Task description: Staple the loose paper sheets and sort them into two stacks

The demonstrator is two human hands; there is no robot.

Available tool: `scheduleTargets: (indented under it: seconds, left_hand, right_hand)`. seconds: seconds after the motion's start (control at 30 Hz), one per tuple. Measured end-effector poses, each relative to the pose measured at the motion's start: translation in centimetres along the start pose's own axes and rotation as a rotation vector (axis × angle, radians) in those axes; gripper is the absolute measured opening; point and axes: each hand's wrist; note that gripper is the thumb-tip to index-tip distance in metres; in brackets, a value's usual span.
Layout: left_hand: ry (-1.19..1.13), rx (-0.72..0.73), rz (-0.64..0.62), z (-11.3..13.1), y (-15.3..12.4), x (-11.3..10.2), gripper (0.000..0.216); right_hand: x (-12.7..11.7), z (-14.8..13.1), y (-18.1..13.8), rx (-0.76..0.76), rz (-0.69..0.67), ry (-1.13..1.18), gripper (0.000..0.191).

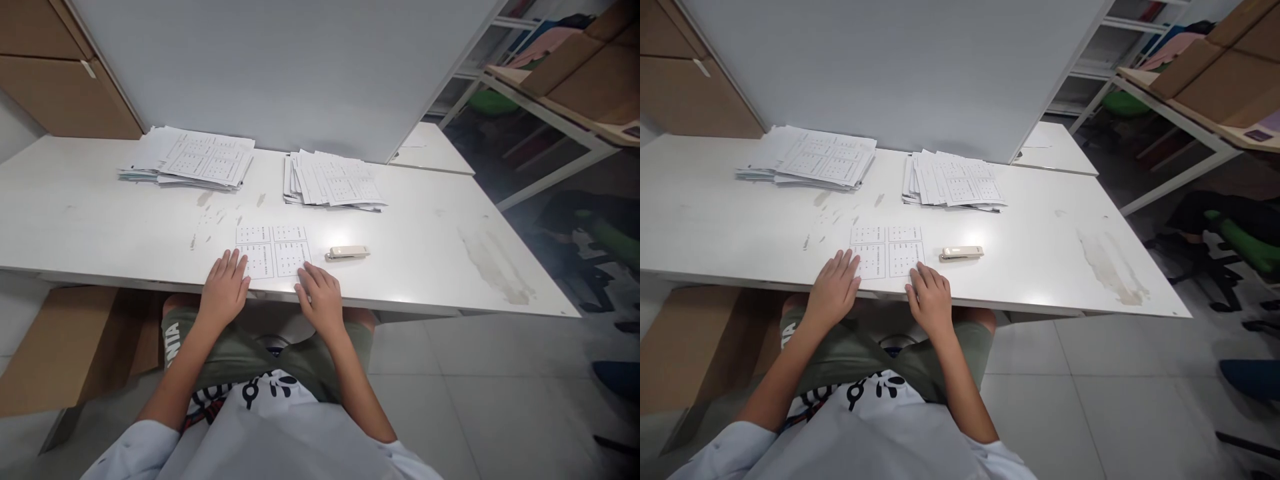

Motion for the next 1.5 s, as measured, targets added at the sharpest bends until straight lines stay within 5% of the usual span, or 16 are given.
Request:
scheduleTargets:
  seconds: [0.2, 0.37, 0.5, 0.63, 0.87, 1.23, 1.5]
  left_hand:
    - [0.011, 0.144, -0.076, 2.9, -1.8, -1.7, 0.061]
    - [0.004, 0.065, -0.155, 5.9, -0.7, -1.9, 0.062]
    - [-0.016, 0.097, -0.133, 5.8, -0.1, -1.4, 0.061]
    - [-0.052, 0.121, -0.141, 6.1, 0.9, -1.4, 0.061]
    - [-0.094, 0.183, -0.215, 6.4, 3.1, -1.4, 0.062]
    - [-0.105, 0.243, -0.273, 3.3, 2.9, -2.0, 0.06]
    - [-0.035, 0.255, -0.233, 4.8, 2.0, -1.4, 0.063]
  right_hand:
    - [0.6, 0.2, -3.0, -0.106, 0.236, 0.183, 0.027]
    - [-0.1, 1.0, -2.3, -0.309, 0.336, 0.11, 0.034]
    - [-2.3, 3.7, 0.8, -0.148, 0.465, 0.012, 0.036]
    - [-3.2, 7.3, 2.9, 0.052, 0.418, 0.001, 0.039]
    - [-2.8, 10.0, 2.8, 0.071, 0.399, 0.234, 0.042]
    - [-3.3, 9.2, 2.6, 0.045, 0.397, 0.204, 0.045]
    - [-3.7, 7.4, 2.2, 0.049, 0.375, 0.154, 0.052]
Point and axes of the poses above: each hand's wrist, its own y-axis towards the middle knuckle, its own x-axis out of the palm, z = x × y, and after that the axes turned 12 degrees about y, right-handed
